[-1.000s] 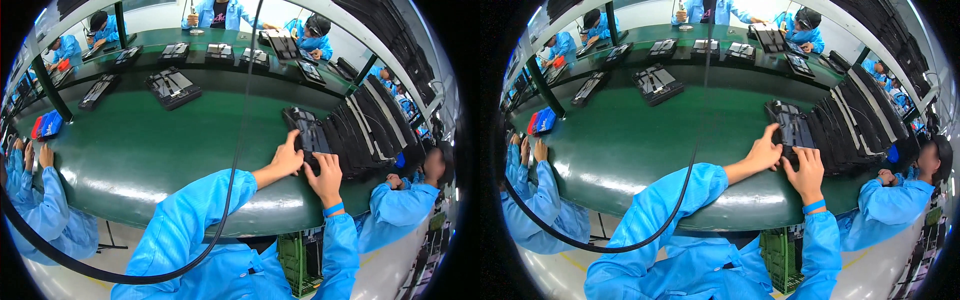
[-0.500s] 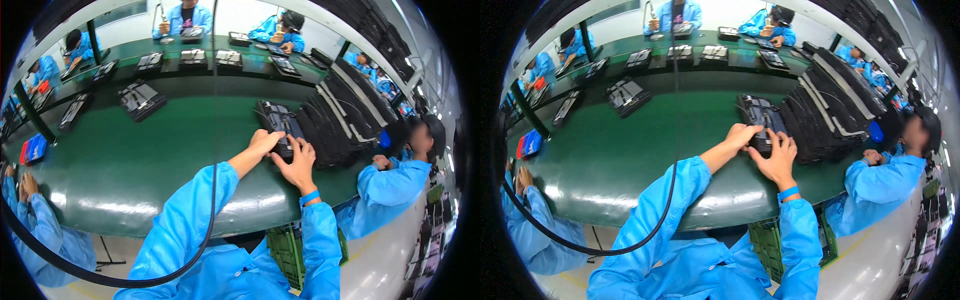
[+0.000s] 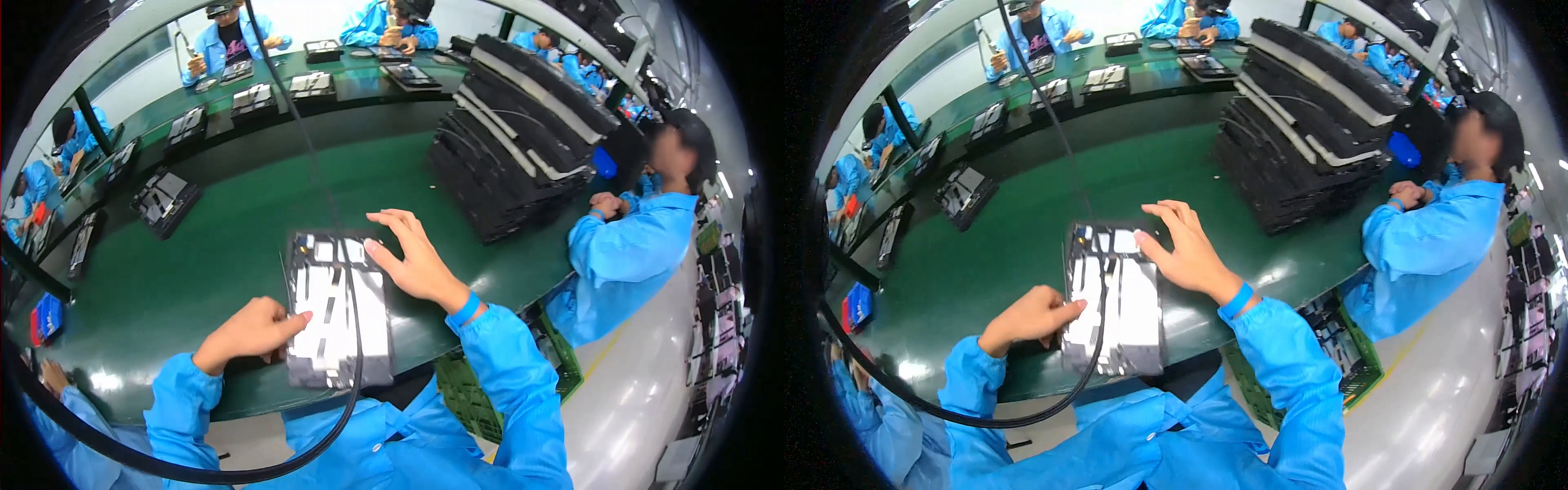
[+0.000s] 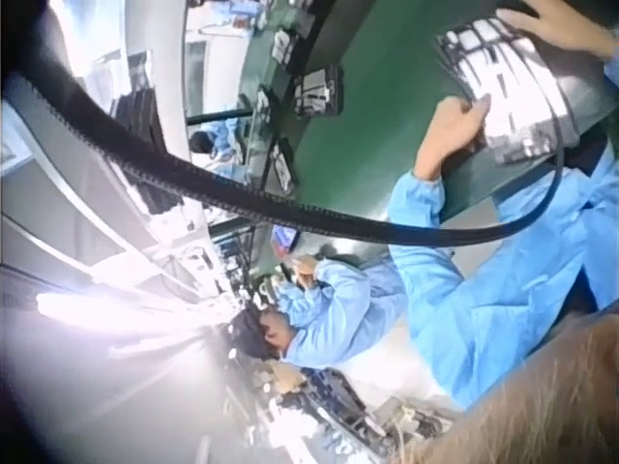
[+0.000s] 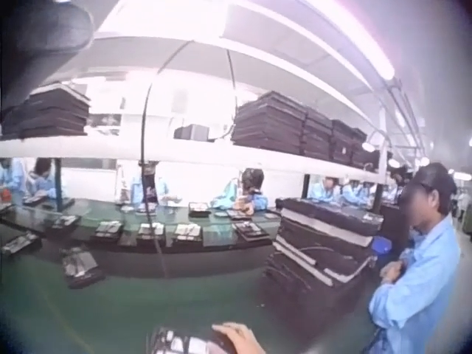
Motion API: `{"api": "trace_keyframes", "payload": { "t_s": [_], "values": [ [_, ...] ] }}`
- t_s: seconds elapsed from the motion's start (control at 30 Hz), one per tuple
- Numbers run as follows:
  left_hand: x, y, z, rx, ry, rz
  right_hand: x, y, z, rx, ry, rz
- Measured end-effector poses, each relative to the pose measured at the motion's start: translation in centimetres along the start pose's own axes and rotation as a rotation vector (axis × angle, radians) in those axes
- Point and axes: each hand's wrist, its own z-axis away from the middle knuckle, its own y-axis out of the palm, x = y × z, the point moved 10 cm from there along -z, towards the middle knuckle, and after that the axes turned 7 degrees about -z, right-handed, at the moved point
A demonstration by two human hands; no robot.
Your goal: The person assembles or repairs tablet screens by hand, working with electronic components, adhesive tape, and ribbon cables.
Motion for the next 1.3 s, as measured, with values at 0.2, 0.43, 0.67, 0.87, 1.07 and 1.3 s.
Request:
{"api": "trace_keyframes", "payload": {
  "t_s": [0.2, 0.43, 0.67, 0.87, 1.07, 1.3],
  "values": [
    [-2.5, -2.0, 0.7, -0.449, 0.478, -0.351, -0.7, 7.6, -3.5, 0.171, 0.108, -0.111],
    [-1.1, -6.2, 0.8, -0.858, 0.709, -0.12, 2.7, 8.8, -4.8, 0.264, -0.226, -0.048],
    [-1.3, -3.9, -1.4, -0.469, 0.801, -0.075, 5.5, 9.5, -3.5, 0.407, -0.422, 0.13],
    [-1.2, -3.8, -1.8, -0.374, 0.78, -0.001, 4.5, 8.7, -4.3, 0.214, -0.269, -0.023],
    [-0.9, -3.9, -1.8, -0.279, 0.75, 0.063, 3.9, 9.1, -4.6, 0.211, -0.267, 0.136],
    [-0.8, -3.8, -1.9, -0.245, 0.728, 0.076, 4.8, 9.5, -4.5, 0.291, -0.238, 0.143]
  ]
}}
